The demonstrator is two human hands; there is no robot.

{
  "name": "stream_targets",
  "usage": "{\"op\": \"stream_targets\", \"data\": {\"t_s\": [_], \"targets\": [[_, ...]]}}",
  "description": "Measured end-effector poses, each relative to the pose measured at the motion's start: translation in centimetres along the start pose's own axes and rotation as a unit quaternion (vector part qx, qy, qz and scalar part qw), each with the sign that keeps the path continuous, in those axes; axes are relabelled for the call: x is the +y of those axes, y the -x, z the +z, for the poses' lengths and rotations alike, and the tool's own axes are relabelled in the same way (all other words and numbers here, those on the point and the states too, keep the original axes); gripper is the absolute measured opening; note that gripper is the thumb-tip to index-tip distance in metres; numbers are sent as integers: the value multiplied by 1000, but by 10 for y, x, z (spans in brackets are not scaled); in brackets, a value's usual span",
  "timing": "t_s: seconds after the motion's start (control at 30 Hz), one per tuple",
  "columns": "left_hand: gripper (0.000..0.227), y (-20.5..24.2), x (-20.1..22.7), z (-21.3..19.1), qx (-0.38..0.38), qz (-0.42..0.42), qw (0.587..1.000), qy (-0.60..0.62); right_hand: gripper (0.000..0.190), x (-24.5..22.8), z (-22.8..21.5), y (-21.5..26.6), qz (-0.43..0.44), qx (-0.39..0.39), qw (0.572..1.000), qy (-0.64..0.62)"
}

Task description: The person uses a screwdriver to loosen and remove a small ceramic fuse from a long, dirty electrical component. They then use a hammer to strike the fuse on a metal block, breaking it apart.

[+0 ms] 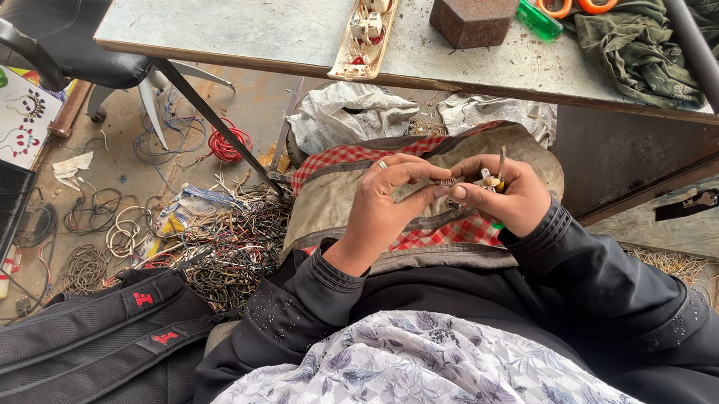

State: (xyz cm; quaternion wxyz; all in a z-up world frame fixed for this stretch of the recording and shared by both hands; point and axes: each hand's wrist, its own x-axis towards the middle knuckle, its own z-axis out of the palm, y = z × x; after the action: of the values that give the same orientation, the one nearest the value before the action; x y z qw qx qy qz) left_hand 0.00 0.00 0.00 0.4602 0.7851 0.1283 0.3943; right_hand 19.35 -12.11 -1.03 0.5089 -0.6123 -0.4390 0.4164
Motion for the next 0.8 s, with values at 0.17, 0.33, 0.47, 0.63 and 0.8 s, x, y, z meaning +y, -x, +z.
{"op": "stream_targets", "data": {"t_s": [0.17,0.33,0.47,0.63,0.8], "targets": [[21,-3,2,-3,14,32,998,-44,19,-3,-2,0,-25,-4,1000,8],[22,-1,-4,-10,35,14,998,-53,17,-8,-6,1,-64,15,998,19],[14,-8,-21,-20,85,-50,991,94,13,-13,-21,-2,-47,85,989,107],[16,-15,-27,-61,151,-29,987,38,11,-22,-49,-4,-45,161,984,-59],[33,-7,-12,-25,11,15,999,45,15,-16,-26,4,-118,114,983,86]]}}
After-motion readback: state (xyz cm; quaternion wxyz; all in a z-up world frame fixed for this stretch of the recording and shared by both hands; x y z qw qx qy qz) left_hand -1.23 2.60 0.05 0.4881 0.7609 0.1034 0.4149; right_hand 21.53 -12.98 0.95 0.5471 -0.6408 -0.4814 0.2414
